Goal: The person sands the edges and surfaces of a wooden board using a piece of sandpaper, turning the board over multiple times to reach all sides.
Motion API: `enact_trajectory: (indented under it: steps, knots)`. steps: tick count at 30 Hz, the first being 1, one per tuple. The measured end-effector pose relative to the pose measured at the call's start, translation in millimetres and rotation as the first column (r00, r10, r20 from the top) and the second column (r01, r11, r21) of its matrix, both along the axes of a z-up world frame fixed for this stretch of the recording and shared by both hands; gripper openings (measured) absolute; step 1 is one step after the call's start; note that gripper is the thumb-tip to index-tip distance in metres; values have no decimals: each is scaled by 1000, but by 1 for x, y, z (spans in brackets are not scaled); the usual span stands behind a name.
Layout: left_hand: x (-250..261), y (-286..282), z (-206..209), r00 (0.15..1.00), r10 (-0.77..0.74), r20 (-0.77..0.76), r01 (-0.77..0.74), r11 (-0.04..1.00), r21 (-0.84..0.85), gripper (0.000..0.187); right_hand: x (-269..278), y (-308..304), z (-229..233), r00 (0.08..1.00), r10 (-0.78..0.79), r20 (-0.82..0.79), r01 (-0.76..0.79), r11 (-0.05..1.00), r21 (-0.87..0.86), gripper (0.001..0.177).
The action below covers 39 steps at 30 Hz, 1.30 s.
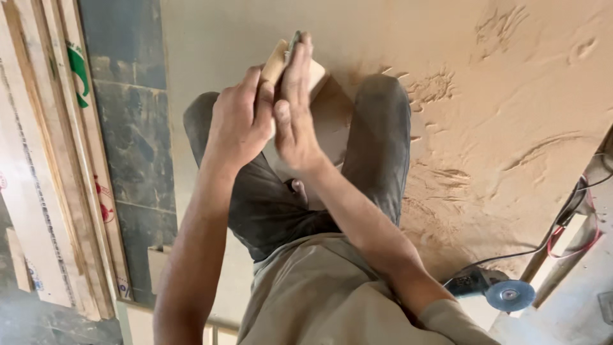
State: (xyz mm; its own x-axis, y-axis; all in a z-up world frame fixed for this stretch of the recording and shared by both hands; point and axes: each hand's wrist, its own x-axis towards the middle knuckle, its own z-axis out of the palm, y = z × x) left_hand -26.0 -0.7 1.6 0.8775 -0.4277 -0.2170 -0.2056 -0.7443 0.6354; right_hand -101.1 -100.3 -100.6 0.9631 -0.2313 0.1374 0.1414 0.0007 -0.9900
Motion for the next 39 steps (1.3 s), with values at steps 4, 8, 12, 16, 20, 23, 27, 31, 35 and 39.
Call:
enact_trajectory:
  steps: [4, 8, 12, 16, 20, 23, 27, 31, 35, 39]
  knots:
    - [9, -7, 8, 994, -35, 100, 38, 999, -29, 31, 26, -8, 3, 999, -38, -11, 38, 998, 51, 85]
    - [8, -7, 9, 996, 32, -78, -32, 999, 4, 33, 6, -1, 15, 999, -37, 28, 39, 998, -54, 77]
    - [9, -10, 10, 996, -20, 88, 20, 1000, -1, 31, 36, -28, -5, 994, -79, -74, 73, 994, -79, 76]
    - [19, -11, 5, 992, -19, 128, 21, 1000, -16, 29, 39, -36, -1, 999, -42, 28, 45, 987, -155, 59]
    - [9, -6, 1, 996, -16, 89, 15, 1000, 13, 30, 24, -38, -1, 1000, -13, 20, 16, 983, -185, 57]
    - [11, -9, 4, 987, -43, 156, 40, 999, 25, 30, 41, -50, -8, 971, -27, -236, -12, 987, -161, 57]
    - [10, -10, 8, 999, 11, 31, -11, 1000, 19, 31, 29, -42, 25, 999, 9, -36, -11, 999, -43, 53]
    - [9, -8, 9, 997, -7, 76, 7, 1000, -7, 28, 34, -49, 12, 999, 37, -16, -37, 998, -40, 50]
    - [10, -7, 1, 991, -31, 134, 28, 999, 22, 24, 36, -58, -60, 983, -24, -183, 14, 998, -55, 52]
    - [12, -5, -3, 983, -41, 180, 22, 994, 109, 27, 27, -54, -84, 980, -69, -185, 53, 994, -91, 57]
